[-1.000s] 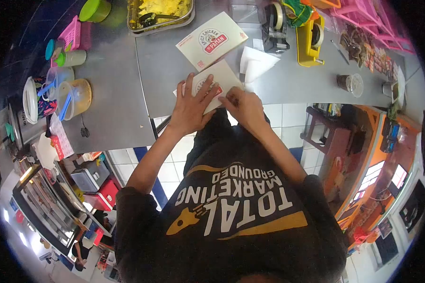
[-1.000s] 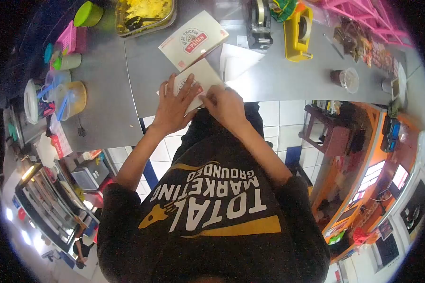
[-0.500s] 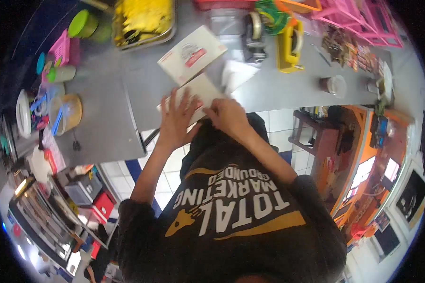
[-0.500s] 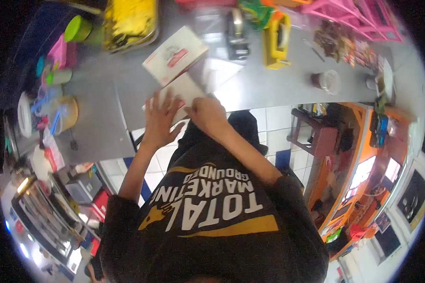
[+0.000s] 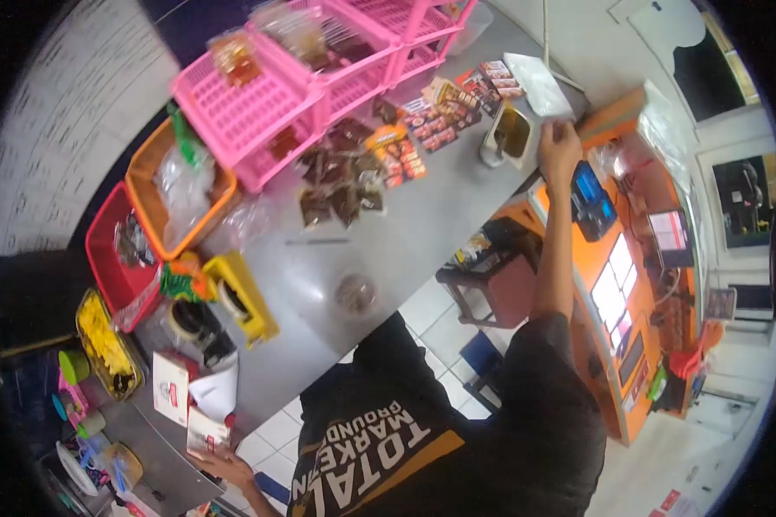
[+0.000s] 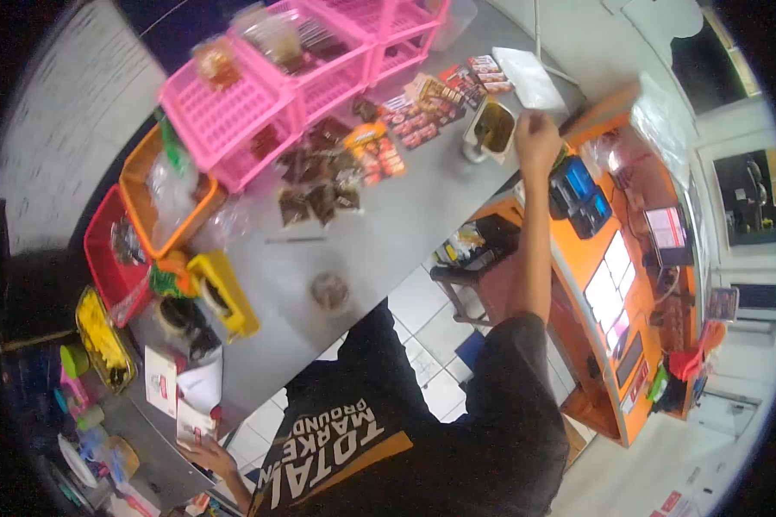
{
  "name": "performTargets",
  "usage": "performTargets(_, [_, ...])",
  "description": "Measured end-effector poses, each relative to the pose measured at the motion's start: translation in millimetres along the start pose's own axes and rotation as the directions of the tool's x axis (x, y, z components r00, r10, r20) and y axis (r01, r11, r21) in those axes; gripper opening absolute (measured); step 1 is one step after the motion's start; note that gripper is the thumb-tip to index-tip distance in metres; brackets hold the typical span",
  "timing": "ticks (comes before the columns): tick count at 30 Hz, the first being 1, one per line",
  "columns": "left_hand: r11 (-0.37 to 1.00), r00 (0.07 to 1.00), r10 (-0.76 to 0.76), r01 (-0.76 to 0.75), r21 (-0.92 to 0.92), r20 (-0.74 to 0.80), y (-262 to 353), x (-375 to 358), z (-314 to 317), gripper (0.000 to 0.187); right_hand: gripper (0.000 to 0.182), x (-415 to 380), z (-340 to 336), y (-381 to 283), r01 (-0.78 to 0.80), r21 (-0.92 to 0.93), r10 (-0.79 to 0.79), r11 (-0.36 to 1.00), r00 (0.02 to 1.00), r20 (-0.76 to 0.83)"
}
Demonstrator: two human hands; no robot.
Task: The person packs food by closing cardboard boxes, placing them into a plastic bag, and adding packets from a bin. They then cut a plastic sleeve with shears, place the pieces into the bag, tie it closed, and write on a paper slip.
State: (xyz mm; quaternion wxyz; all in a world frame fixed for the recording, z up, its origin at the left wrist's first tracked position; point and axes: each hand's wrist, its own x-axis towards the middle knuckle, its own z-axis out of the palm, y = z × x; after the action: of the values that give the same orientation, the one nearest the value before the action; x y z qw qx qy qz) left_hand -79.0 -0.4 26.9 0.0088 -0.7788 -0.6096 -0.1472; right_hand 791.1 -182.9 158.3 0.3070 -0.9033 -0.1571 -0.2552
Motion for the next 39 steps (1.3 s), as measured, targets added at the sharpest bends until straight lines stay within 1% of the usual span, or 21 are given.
performTargets(1, [0.989, 0.988, -0.13, 0.135, 0.052, -0.085, -1.0, -15.4, 16.3, 0.08, 0.024, 37.6, 26.3, 35.7, -0.025, -0.064, 0.026, 0.998, 1.0, 0.011])
performTargets(2, [0.87, 0.995, 0.086, -0.056, 0.49, -0.04, -38.9, -52.3, 39.9, 0.074, 0.026, 72.6, 57.9, 76.8, -0.05, -0.127, 0.053, 0.991, 0.998, 0.016])
performTargets(3, [0.532, 0.954, 0.298, -0.173, 0.829, 0.008, -63.0, -82.3, 58.1, 0.068, 0.026, 100.4, 86.8, 114.8, -0.066, -0.135, 0.074, 0.989, 0.995, 0.06])
performTargets(4, [0.785, 0.996, 0.082, -0.045, 0.618, -0.031, -6.8, -81.7, 47.3, 0.067, 0.027, 125.8, 118.5, 150.2, -0.079, -0.14, 0.093, 0.987, 0.99, 0.101])
performTargets(5, [0.902, 0.996, -0.084, 0.061, 0.427, 0.036, 43.5, -82.9, 38.9, 0.066, 0.027, 148.2, 144.3, 174.1, -0.091, -0.143, 0.111, 0.986, 0.984, 0.142])
performTargets(6, [0.939, 0.979, -0.157, 0.107, 0.326, 0.132, 100.1, -77.3, 30.2, 0.066, 0.028, 166.2, 165.7, 189.2, -0.106, -0.207, 0.149, 0.973, 0.968, 0.201])
performTargets(9, [0.976, 0.909, -0.188, 0.131, 0.174, 0.371, 221.2, -60.3, 25.5, 0.063, 0.03, 212.1, 229.6, 241.5, -0.009, -0.296, 0.1, 0.955, 0.95, 0.297])
performTargets(10, [0.981, 0.887, -0.181, 0.13, 0.145, 0.424, 250.6, -54.8, 28.1, 0.063, 0.032, 216.3, 236.8, 240.8, 0.023, -0.288, 0.063, 0.957, 0.956, 0.286])
performTargets(13, [0.988, 0.836, -0.151, 0.127, 0.082, 0.527, 318.6, -34.0, 37.2, 0.061, 0.031, 248.0, 282.4, 293.8, 0.183, -0.199, -0.112, 0.963, 0.94, 0.321])
performTargets(14, [0.989, 0.822, -0.145, 0.128, 0.071, 0.55, 335.2, -27.8, 40.2, 0.06, 0.025, 255.0, 290.7, 307.1, 0.128, -0.201, -0.054, 0.971, 0.939, 0.338])
performTargets(15, [0.991, 0.809, -0.135, 0.122, 0.061, 0.573, 348.9, -20.8, 43.3, 0.059, 0.022, 263.1, 292.8, 310.6, 0.115, -0.231, -0.017, 0.966, 0.921, 0.388])
performTargets(17, [0.992, 0.79, -0.118, 0.117, 0.041, 0.602, 371.5, -11.1, 47.2, 0.058, 0.02, 277.8, 290.5, 313.8, 0.093, -0.292, 0.062, 0.952, 0.875, 0.481])
performTargets(21, [0.995, 0.76, -0.088, 0.1, 0.018, 0.643, 398.8, 5.6, 54.2, 0.055, 0.025, 295.8, 294.4, 323.2, 0.096, -0.218, 0.051, 0.971, 0.812, 0.581])
performTargets(24, [0.996, 0.744, -0.067, 0.084, 0.006, 0.665, 410.0, 12.4, 57.2, 0.053, 0.029, 298.4, 301.0, 334.1, 0.07, -0.165, 0.039, 0.984, 0.811, 0.583])
performTargets(27, [0.997, 0.728, -0.048, 0.08, -0.016, 0.684, 412.2, 19.4, 58.7, 0.051, 0.029, 304.3, 302.9, 339.0, 0.009, -0.124, 0.068, 0.992, 0.793, 0.606])
performTargets(30, [0.995, 0.712, -0.029, 0.087, -0.047, 0.702, 409.4, 22.1, 59.5, 0.048, 0.027, 301.9, 295.1, 324.3, 0.14, -0.235, -0.005, 0.962, 0.868, 0.496])
performTargets(33, [0.991, 0.695, -0.006, 0.1, -0.089, 0.719, 403.8, 23.9, 60.4, 0.046, 0.024, 296.6, 282.4, 297.7, 0.083, -0.41, 0.091, 0.908, 0.917, 0.389])
performTargets(34, [0.989, 0.69, 0.002, 0.103, -0.102, 0.723, 400.9, 24.5, 60.2, 0.046, 0.024, 292.2, 279.6, 297.7, 0.155, -0.377, 0.024, 0.913, 0.903, 0.429])
performTargets(37, [0.984, 0.685, 0.022, 0.113, -0.137, 0.728, 392.8, 23.1, 62.9, 0.044, 0.024, 276.1, 276.8, 290.9, 0.146, -0.328, 0.02, 0.933, 0.891, 0.454])
performTargets(38, [0.983, 0.687, 0.022, 0.119, -0.142, 0.726, 390.1, 23.2, 63.7, 0.043, 0.021, 276.1, 283.0, 287.6, 0.082, -0.425, 0.14, 0.902, 0.873, 0.466])
performTargets(39, [0.982, 0.682, 0.014, 0.126, -0.137, 0.731, 388.3, 23.7, 62.5, 0.042, 0.022, 277.0, 286.1, 283.3, 0.041, -0.396, 0.148, 0.917, 0.888, 0.436])
